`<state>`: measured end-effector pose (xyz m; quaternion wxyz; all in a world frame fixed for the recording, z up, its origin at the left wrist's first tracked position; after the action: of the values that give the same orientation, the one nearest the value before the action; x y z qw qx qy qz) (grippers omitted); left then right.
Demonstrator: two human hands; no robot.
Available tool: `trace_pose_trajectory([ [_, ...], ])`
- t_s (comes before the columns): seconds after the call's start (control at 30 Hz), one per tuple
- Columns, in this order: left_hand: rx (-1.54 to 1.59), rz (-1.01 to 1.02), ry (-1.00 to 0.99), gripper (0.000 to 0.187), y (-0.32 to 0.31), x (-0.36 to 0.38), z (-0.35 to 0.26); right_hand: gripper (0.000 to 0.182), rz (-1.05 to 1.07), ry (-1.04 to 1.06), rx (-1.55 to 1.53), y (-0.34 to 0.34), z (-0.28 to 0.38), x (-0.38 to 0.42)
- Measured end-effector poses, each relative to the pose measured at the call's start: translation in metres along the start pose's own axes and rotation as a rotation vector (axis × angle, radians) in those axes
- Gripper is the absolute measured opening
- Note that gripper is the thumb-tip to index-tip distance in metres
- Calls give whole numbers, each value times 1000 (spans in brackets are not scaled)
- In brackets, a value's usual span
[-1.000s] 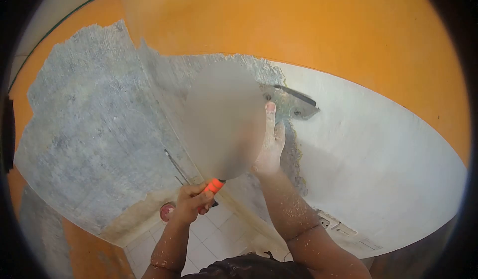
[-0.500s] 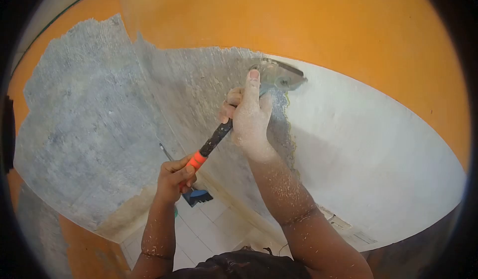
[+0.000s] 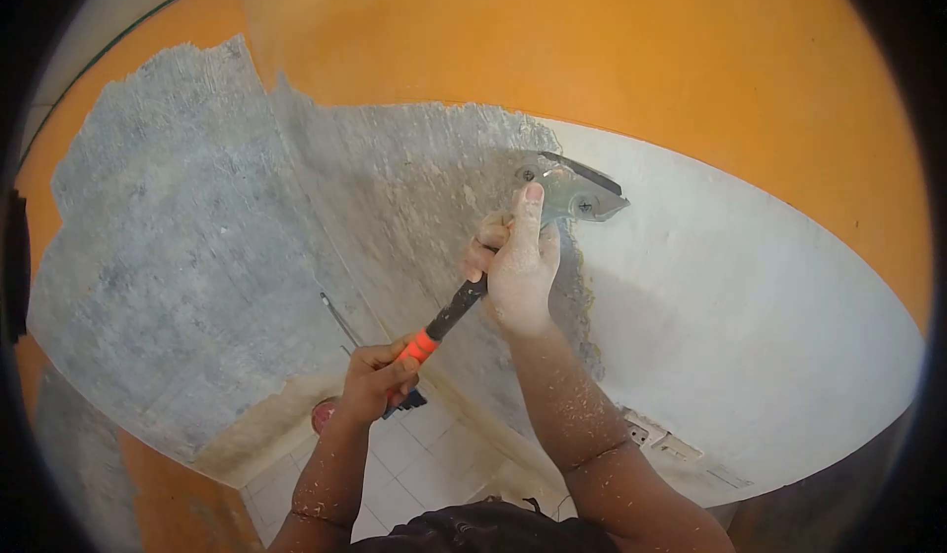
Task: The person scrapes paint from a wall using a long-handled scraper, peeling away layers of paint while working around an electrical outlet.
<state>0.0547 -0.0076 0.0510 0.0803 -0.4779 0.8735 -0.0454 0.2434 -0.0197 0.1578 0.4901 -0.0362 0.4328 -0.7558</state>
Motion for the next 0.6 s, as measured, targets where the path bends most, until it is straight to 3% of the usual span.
trace_pose_trajectory([
  [0.17, -29, -8, -26, 41, 11, -17, -30, 46, 13, 50, 45, -22, 10, -16],
  [0.47, 90, 88, 46, 40, 1, -20, -10, 43, -26, 31, 73, -17, 14, -15],
  [0.53, -71, 34, -26, 39, 7, -18, -19, 42, 23, 43, 9, -19, 14, -15],
  [0.6, 2, 36, -8, 36, -4, -7, -10, 41, 62, 16, -47, -16, 7, -8],
])
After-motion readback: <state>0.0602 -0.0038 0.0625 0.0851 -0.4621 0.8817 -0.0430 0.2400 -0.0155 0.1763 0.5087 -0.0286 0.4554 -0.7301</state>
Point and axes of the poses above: each hand's wrist, its own x-axis away from the middle knuckle, its own y-axis out of the back of the hand, z = x × y, the point moved 9 cm from there along -x, towards the middle knuckle, and after that the axes turned 9 degrees about x, right-handed, at the moved point
